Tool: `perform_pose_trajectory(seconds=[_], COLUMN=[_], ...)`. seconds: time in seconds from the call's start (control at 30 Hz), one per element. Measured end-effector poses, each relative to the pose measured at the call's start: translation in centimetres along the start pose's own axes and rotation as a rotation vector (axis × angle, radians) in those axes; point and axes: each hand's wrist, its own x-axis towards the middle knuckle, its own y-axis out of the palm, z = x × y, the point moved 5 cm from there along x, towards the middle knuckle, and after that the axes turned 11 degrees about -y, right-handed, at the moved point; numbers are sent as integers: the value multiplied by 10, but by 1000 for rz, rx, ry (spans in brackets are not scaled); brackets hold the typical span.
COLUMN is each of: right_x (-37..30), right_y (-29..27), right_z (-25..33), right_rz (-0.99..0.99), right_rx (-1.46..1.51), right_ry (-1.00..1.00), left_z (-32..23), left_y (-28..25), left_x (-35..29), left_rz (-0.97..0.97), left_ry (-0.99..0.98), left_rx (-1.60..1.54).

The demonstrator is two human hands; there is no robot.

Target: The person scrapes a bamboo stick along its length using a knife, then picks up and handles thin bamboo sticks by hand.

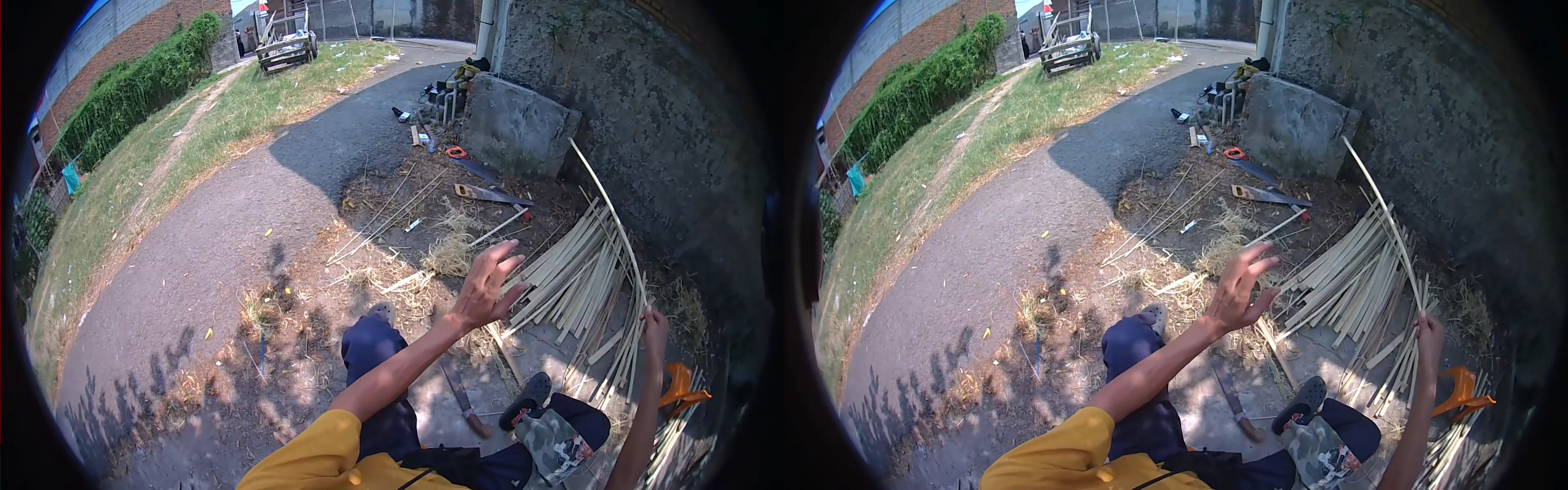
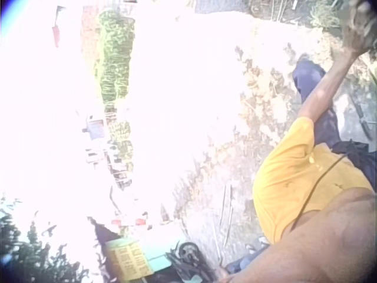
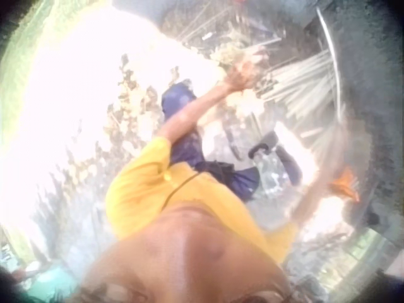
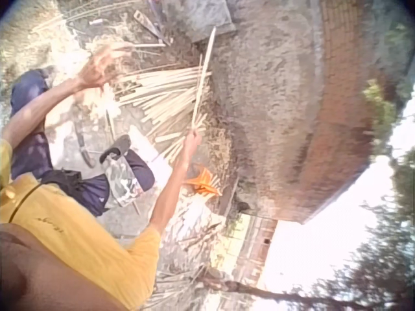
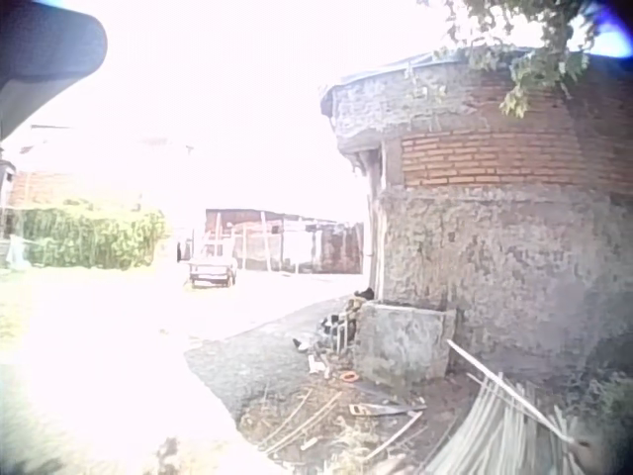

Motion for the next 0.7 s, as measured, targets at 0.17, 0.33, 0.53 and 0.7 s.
perform_pose_trajectory(seconds=[0.17,0.33,0.53,0.7], right_x=[-26,-34,-69,-54], right_y=[-20,-41,-85,-135], right_z=[27,11,36,14], right_rz=[-288,-177,-416,-200], right_rx=[387,311,689,-116], right_ry=[235,287,272,340], left_z=[23,32,25,33], left_y=[-9,-9,8,4], left_x=[2,4,-2,0], left_rz=[-74,-108,-11,-24], left_ry=[-126,-122,-142,-161], left_rx=[123,89,135,157])
